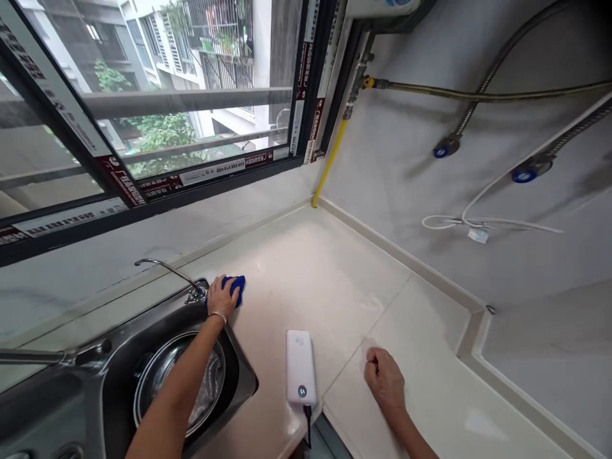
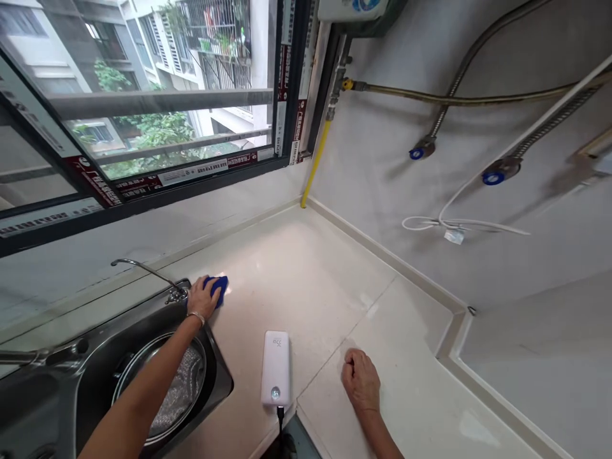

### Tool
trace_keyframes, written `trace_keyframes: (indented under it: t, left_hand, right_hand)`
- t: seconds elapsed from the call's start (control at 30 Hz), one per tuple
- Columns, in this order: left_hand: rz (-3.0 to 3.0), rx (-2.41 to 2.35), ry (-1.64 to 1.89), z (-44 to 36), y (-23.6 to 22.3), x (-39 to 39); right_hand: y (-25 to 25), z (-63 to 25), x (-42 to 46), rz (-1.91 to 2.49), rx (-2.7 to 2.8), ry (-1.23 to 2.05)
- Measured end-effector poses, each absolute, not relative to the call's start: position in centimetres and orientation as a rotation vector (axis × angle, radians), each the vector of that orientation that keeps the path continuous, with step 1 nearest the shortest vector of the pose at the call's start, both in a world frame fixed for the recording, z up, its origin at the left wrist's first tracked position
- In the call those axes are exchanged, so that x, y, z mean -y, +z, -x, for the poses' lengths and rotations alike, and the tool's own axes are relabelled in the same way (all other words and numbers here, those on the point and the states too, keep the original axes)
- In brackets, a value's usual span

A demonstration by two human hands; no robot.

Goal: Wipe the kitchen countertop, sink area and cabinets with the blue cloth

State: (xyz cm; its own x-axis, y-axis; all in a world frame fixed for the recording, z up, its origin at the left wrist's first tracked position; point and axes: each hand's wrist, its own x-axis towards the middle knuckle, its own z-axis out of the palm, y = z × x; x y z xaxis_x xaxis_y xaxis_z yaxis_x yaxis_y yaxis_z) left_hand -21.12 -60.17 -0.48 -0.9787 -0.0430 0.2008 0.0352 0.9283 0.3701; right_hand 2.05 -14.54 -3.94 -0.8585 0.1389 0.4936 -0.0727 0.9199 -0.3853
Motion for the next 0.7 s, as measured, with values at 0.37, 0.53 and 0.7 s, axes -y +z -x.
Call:
trace_keyframes:
  t: [0.37,0.53,0.7]
  left_hand:
    - [0.189,2.89,-0.529,7.3,-0.9,53.4]
    - [0.244,2.86,-0.463,7.8,-1.3,53.1]
    - [0.329,2.873,-0.482,12.8,-1.1,53.9]
  right_hand:
    - [-4.5,-2.1,14.7,-0.093,2.478,0.486]
    - [-5.9,-1.5,14.3,-0.282,2.522,0.435]
    - [-6.8,-1.4,13.9,-0.251,2.533,0.465]
